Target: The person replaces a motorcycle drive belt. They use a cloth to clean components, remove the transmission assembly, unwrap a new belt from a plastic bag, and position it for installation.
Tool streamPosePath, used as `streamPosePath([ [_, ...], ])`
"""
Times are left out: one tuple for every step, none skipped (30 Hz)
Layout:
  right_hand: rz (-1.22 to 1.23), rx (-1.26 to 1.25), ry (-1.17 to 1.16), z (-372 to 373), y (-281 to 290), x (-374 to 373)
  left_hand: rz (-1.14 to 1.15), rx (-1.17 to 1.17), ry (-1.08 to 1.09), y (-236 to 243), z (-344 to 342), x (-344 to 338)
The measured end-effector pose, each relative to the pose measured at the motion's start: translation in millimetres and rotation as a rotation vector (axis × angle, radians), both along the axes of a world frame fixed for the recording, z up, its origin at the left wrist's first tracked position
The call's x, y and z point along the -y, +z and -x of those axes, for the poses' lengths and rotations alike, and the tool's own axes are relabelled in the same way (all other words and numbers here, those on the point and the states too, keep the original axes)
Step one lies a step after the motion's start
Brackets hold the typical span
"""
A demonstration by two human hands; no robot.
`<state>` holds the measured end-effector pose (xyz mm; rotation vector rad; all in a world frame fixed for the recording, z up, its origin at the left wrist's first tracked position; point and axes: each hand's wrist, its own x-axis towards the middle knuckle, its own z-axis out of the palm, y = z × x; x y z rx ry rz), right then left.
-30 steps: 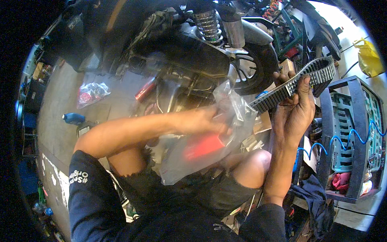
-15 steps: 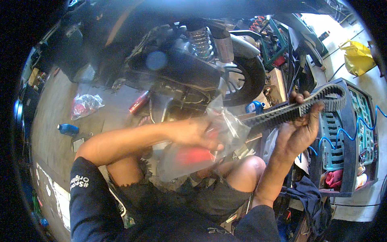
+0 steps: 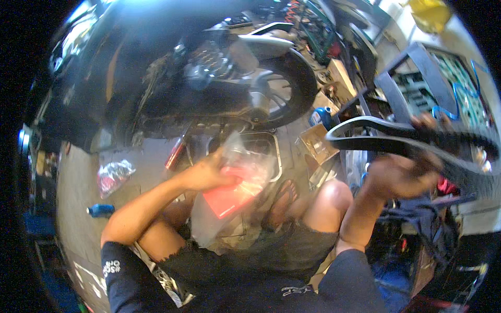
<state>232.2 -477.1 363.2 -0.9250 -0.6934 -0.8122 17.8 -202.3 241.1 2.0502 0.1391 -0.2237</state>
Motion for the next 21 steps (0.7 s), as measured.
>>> streamPosePath([
  [0.110,0.018,-0.102,0.3,-21.8,-8.9,0.070,0.076,0.081,-5.8,0.8,0.9],
  [0.209,0.044,-0.201,0.5,-42.8,-18.1,0.142,0.153,0.159,-6.3,-0.2,0.7],
  [0.413,0.058,-0.261,-5.3,-73.8,-19.5,0.118,0.062,0.169,9.6,-7.6,0.2],
  [0.617,0.058,-0.316,-8.3,-99.8,-21.0,0.114,0.080,0.163,17.7,-14.5,4.4],
  [0.746,0.107,-0.133,6.5,-85.5,-26.5,0.114,0.095,0.167,22.8,-18.5,6.3],
  [0.878,0.137,0.055,21.4,-68.7,-28.8,0.028,0.132,0.141,11.9,-21.8,1.8],
  [0.990,0.146,0.257,37.7,-54.9,-36.0,-0.074,0.158,0.136,3.3,-18.2,-5.1],
  [0.946,0.282,0.388,48.6,-47.2,-46.9,-0.089,0.180,0.169,-1.1,-10.5,-5.9],
  [0.930,0.399,0.502,55.3,-42.2,-50.6,-0.276,0.097,0.156,7.6,-18.7,9.4],
  [1.009,0.530,0.465,66.8,-50.8,-47.8,-0.307,0.095,0.131,0.0,-29.8,18.0],
  [0.962,0.587,0.482,77.1,-53.4,-49.5,-0.350,0.089,0.139,1.9,-31.2,23.2],
  [0.976,0.619,0.471,79.9,-63.3,-45.4,-0.312,0.110,0.116,-15.8,-50.4,30.7],
  [0.943,0.614,0.463,91.5,-62.0,-48.3,-0.341,0.113,0.150,-11.4,-48.6,28.6],
  [0.854,0.671,0.412,102.6,-60.1,-50.6,-0.360,0.121,0.182,-9.3,-47.5,26.4],
  [0.788,0.719,0.361,108.1,-60.7,-50.6,-0.359,0.128,0.211,-17.1,-49.7,22.1],
  [0.778,0.708,0.357,110.7,-61.3,-48.9,-0.357,0.138,0.235,-24.5,-53.7,18.8],
  [0.763,0.726,0.469,113.0,-55.7,-46.0,-0.356,0.150,0.262,-33.6,-58.7,15.4],
  [0.761,0.742,0.578,114.2,-52.1,-42.2,-0.338,0.162,0.281,-47.2,-68.6,13.5],
  [0.757,0.755,0.560,117.0,-51.4,-37.5,-0.320,0.170,0.303,-61.5,-79.0,12.5],
  [0.750,0.752,0.558,118.4,-48.8,-36.0,-0.306,0.176,0.340,-71.5,-86.1,8.5],
  [0.685,0.772,0.536,118.0,-46.4,-32.5,-0.274,0.190,0.375,-83.6,-98.6,7.1],
])
